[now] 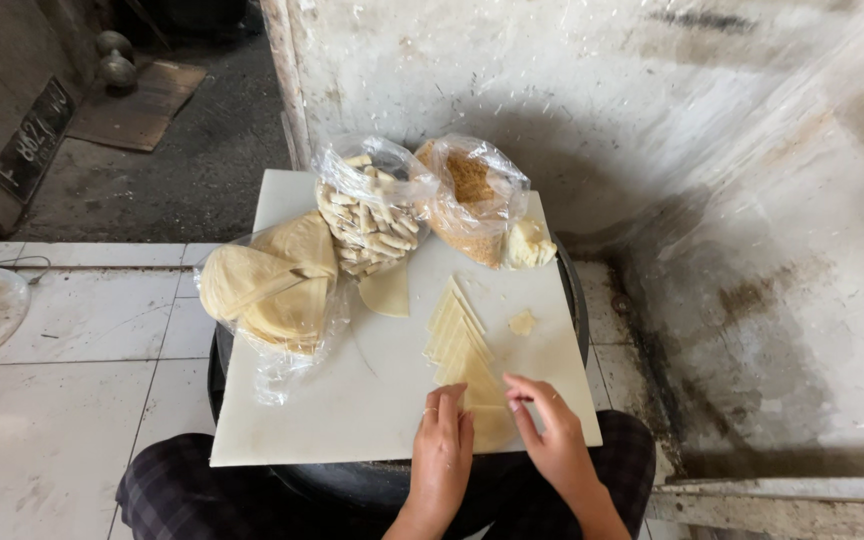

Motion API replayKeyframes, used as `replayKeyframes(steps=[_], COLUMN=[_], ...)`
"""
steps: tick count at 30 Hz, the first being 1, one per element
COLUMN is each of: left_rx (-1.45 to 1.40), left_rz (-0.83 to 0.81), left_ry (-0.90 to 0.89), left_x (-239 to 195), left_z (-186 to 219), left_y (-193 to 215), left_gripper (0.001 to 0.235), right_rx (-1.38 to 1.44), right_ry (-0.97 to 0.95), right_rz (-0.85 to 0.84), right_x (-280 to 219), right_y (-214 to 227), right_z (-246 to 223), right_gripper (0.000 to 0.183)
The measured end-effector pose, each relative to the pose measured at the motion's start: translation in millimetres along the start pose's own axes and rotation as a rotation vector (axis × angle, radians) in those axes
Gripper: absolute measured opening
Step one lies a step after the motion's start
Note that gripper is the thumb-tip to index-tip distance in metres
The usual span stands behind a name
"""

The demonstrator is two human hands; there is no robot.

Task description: The person folds thin triangular wrappers, places a small amount of brown filling inside each, and folds them into sealed triangular packets. The person repeats this process for multiple units, stacking the finished packets on the cutting board.

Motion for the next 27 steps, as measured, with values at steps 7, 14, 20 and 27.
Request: replayKeyframes(steps=[7, 14, 20, 27], left_rx=[-0.037, -0.062, -0.129, -0.081], left_rz=[0.007, -0.007, -0.058, -0.169], left_ry=[0.125, 0.209, 0.365, 0.453], left_x=[1.6, 5.8, 21.1, 34.9], left_z=[-6.6, -14.8, -39.9, -52.8], left_y=[-2.5, -4.0, 9.2, 51.2], left_gripper=[0.038, 0.047, 0.056, 0.057], right_rx=[0.067, -0.042, -0.079, -0.072], right_ry=[0.078, -0.081, 0.003, 0.01], right_rz=[0.079, -0.024, -0.021, 0.017], right_x=[-21.4, -1.7, -6.3, -6.7], right_y=[-2.4, -4.2, -3.7, -5.0], right_z=[-18.8, -1.4, -7.0, -8.2], right_gripper=[0.032, 0.05, 0.059, 0.058])
Point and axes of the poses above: each hand's wrist, its own x-axis towards the middle knuckle, its own y-axis out of the back of the hand, z = x × y, the point moved 7 cm from there along x, towards the middle knuckle, and after that the axes turned 13 degrees about -x, right-handed, at the moved point
